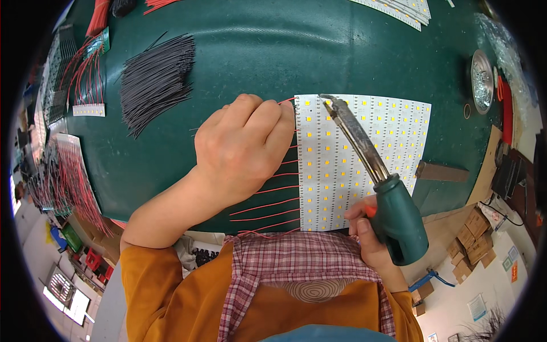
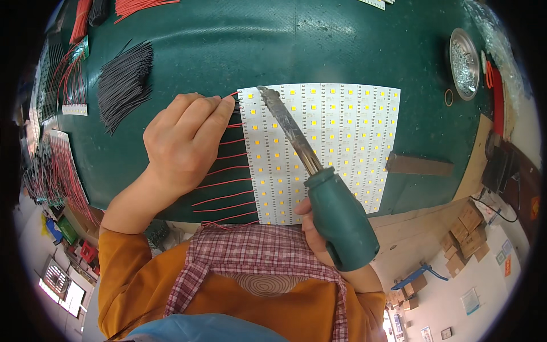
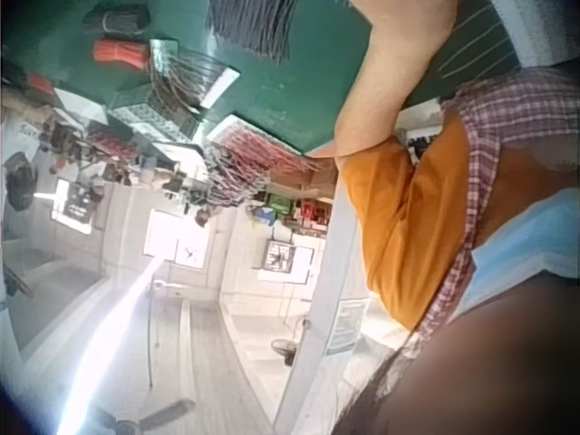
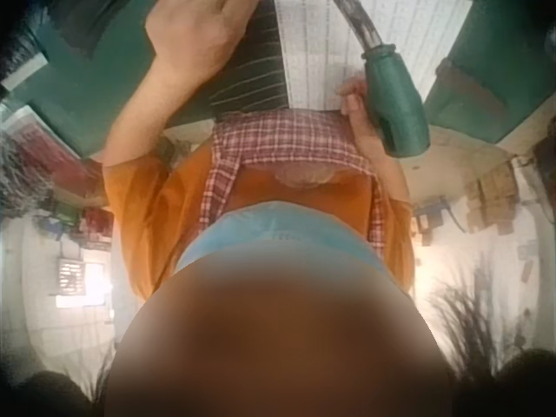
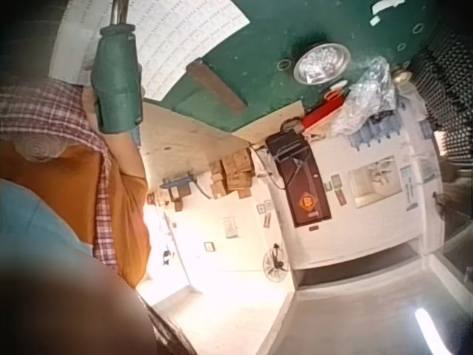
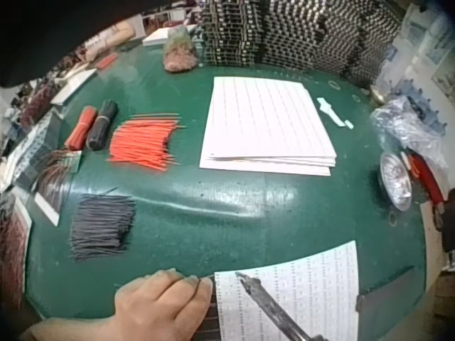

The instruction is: Soldering colored wires onto contact points on LED lighting panels at a factory workstation.

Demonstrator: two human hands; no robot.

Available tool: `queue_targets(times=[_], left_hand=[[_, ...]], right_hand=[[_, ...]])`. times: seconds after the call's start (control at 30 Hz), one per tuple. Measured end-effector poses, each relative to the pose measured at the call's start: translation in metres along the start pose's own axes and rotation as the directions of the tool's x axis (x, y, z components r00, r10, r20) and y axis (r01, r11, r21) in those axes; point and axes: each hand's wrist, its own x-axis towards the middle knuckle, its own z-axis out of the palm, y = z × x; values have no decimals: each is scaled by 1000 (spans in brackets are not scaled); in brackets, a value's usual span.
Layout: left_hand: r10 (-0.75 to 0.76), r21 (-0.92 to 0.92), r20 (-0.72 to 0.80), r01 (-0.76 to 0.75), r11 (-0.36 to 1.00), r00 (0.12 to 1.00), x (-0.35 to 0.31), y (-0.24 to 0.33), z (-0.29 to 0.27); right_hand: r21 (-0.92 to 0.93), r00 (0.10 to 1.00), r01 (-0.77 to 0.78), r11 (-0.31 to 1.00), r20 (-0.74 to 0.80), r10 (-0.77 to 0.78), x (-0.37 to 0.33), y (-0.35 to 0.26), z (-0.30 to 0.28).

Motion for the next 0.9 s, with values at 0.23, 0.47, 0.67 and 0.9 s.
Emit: queue_targets(times=[0.23, 0.47, 0.67, 0.9], left_hand=[[24, -32, 1, -24, 999, 1000, -1, -10, 1], [36, -97, -27, -38, 995, 999, -9, -5, 1], [-4, -124, 16, 6, 992, 1000, -4, 0, -2], [58, -89, -66, -63, 994, 996, -11, -8, 6]], right_hand=[[-213, 999, 44, 976, 13, -42, -1, 4, 3], [59, 998, -58, 997, 33, 56, -4, 3, 5], [268, 999, -46, 962, 40, 36, -5, 8, 6], [234, 984, -176, 956, 67, 164, -7, 3, 6]])
